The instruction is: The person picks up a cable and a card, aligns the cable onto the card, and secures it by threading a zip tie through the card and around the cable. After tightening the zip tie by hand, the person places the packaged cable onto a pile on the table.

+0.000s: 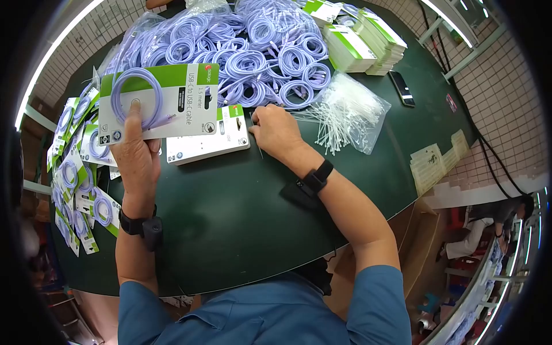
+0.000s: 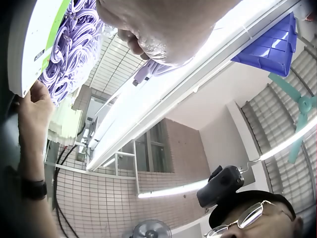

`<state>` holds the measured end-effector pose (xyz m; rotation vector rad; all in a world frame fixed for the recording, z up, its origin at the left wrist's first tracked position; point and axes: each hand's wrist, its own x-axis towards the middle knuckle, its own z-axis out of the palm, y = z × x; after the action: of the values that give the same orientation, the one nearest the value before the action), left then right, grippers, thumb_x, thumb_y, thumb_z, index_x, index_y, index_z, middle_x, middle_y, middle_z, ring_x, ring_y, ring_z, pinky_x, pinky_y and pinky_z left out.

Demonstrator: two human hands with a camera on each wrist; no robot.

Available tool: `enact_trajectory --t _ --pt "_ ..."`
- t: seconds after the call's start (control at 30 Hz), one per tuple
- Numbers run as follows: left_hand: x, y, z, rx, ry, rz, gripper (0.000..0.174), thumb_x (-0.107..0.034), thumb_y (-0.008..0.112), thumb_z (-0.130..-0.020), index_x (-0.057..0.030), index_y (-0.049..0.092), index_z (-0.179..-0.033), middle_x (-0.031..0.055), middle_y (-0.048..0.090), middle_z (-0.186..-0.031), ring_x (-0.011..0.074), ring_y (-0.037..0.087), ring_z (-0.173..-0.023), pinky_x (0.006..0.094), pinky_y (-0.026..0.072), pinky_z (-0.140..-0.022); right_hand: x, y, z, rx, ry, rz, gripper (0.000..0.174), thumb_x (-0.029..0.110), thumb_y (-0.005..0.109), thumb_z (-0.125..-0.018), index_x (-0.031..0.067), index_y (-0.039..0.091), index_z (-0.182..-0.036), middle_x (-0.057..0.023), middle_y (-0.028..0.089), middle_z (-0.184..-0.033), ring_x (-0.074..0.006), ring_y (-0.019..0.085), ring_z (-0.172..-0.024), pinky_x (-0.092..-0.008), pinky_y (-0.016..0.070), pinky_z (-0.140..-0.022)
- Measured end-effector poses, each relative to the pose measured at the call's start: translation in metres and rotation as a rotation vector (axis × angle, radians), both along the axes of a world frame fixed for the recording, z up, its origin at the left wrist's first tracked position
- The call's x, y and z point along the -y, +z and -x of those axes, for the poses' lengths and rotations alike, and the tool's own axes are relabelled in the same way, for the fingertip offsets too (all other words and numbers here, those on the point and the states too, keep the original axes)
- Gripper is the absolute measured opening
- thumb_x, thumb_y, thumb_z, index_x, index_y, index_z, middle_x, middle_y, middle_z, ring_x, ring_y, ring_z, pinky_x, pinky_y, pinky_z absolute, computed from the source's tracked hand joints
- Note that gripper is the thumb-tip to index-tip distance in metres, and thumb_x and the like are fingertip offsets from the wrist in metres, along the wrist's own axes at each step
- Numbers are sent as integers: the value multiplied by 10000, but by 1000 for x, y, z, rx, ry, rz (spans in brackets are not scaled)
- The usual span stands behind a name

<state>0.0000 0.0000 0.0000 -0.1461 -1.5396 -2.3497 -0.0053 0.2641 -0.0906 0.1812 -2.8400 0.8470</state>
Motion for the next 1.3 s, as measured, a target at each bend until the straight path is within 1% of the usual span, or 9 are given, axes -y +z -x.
enact_trajectory --t 0.1,0.23,0.37,0.53,0.63,0.93,1.07,1.2,1.3 --pt "4 3 -2 -19 -39 32 165 -155 711 -985 -64 610 -1079 0 590 -780 50 465 -484 225 325 -387 2 -4 -5 -51 -50 -188 126 95 704 -849 1 754 -916 -242 727 -923 -434 702 -925 -506 561 -861" --pt "-1 -1 -2 -13 -19 20 151 -154 710 -986 -66 613 -1062 -4 588 -777 46 459 -484 223 318 -390 -26 8 -23 17 -71 -360 144 101 685 -859 -25 739 -903 -264 719 -894 -451 699 -900 -527 560 -842" --pt "-11 -7 -6 35 -38 27 151 -160 705 -991 -66 616 -1069 -3 598 -789 43 459 -490 222 316 -391 -31 7 -24 59 -6 -380 171 120 679 -875 -46 715 -862 -282 712 -871 -460 701 -887 -536 562 -831" --pt "-17 -16 -9 67 -49 63 165 -165 691 -998 -66 612 -1104 0 610 -810 37 459 -498 221 309 -385 -18 11 -15 64 -12 -279 185 128 678 -882 -48 691 -827 -296 708 -848 -464 704 -885 -539 566 -828" --pt "-16 -19 -8 90 -48 101 188 -165 676 -1004 -61 603 -1142 7 621 -829 34 468 -505 219 303 -378 -13 14 -20 151 31 -288 170 134 668 -899 -36 664 -884 -291 705 -887 -457 701 -890 -544 566 -807" --pt "-20 -24 -10 111 -67 92 216 -154 670 -1002 -37 593 -1167 22 630 -834 41 487 -506 222 328 -366 -15 7 -45 71 12 -276 162 133 663 -927 -7 604 -981 -240 683 -967 -431 695 -897 -515 562 -792" --pt "-25 -19 -14 153 -53 99 227 -153 671 -1002 -30 591 -1175 29 631 -833 53 497 -506 228 341 -366 -26 11 -49 -158 20 -73 203 154 721 -914 -4 626 -1001 -201 684 -936 -400 690 -868 -482 557 -780" --pt "-26 -22 -13 162 -63 94 230 -149 671 -1003 -27 589 -1180 30 626 -829 61 498 -504 228 351 -374 -34 17 -48 -98 121 -48 268 205 784 -888 20 658 -1035 -160 678 -931 -365 677 -851 -460 545 -758" --pt "-21 -29 -11 124 -66 112 228 -149 668 -1004 -29 587 -1179 25 618 -823 60 496 -506 224 355 -381 -33 18 -43 294 121 40 316 272 814 -875 47 682 -1053 -141 672 -942 -352 672 -856 -449 540 -758"
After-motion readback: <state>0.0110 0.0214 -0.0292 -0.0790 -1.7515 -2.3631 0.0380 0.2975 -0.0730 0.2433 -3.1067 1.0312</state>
